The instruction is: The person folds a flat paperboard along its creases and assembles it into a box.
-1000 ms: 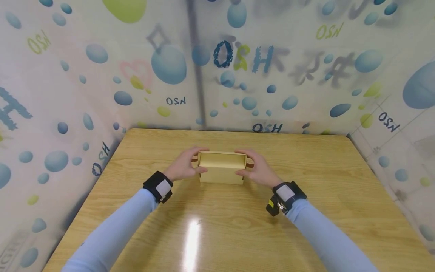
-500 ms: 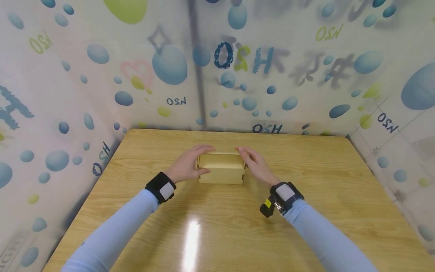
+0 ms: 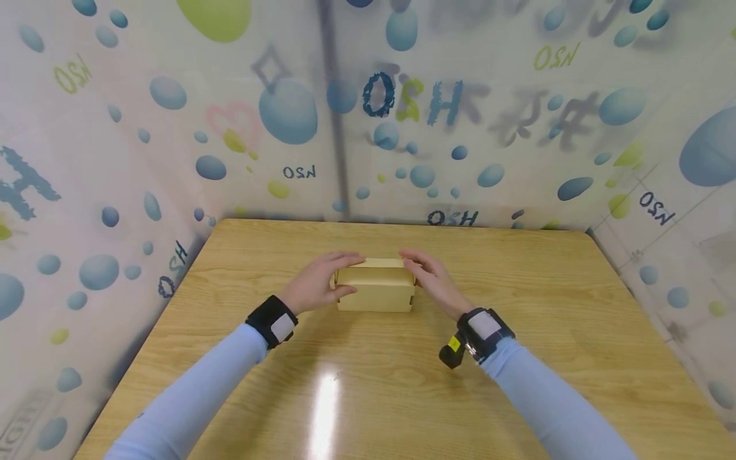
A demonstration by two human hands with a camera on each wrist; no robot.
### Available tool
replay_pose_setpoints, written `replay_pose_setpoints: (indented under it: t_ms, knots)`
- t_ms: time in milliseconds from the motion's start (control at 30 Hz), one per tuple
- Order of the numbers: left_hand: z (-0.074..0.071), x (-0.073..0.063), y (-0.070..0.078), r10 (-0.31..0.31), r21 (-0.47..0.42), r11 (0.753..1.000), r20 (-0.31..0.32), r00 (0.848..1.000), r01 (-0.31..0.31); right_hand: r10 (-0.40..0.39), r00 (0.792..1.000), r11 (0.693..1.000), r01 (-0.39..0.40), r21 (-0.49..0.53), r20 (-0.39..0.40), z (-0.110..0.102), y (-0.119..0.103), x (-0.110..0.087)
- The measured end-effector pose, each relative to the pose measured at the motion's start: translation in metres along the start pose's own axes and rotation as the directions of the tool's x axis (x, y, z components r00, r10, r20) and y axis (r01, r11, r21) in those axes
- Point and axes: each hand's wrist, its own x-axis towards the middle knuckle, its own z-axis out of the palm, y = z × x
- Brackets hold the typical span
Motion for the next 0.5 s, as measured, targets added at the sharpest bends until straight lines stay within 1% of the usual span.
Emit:
replay_pose_setpoints:
  t_ms: [100, 267, 367, 433, 467, 500]
  knots:
    - [0.003, -0.002, -0.001, 0.009, 0.022, 1.0, -0.011, 1.0, -0.008, -0.012, 1.0, 1.0, 0.012, -0.019, 0.006, 0.0, 0.002, -0.001]
    - [0.01, -0.007, -0.003, 0.051, 0.06, 0.997, -0.059, 0.997, -0.047, -0.06, 0.998, 0.991, 0.058, -0.122, -0.012, 0.001, 0.008, -0.002]
    - [0.015, -0.009, -0.005, 0.069, 0.07, 0.995, -0.082, 0.994, -0.064, -0.094, 0.995, 0.983, 0.088, -0.161, -0.028, 0.003, 0.011, -0.003]
    - [0.017, -0.009, -0.007, 0.064, 0.053, 0.997, -0.084, 0.994, -0.06, -0.103, 0.994, 0.982, 0.096, -0.164, -0.036, 0.003, 0.012, -0.004]
    - [0.017, -0.009, -0.007, 0.049, 0.026, 0.999, -0.079, 0.996, -0.047, -0.099, 0.994, 0.984, 0.092, -0.153, -0.041, 0.003, 0.012, -0.004]
    - [0.017, -0.009, -0.007, 0.02, -0.011, 1.0, -0.069, 0.997, -0.021, -0.093, 0.995, 0.987, 0.087, -0.135, -0.044, 0.003, 0.012, -0.004]
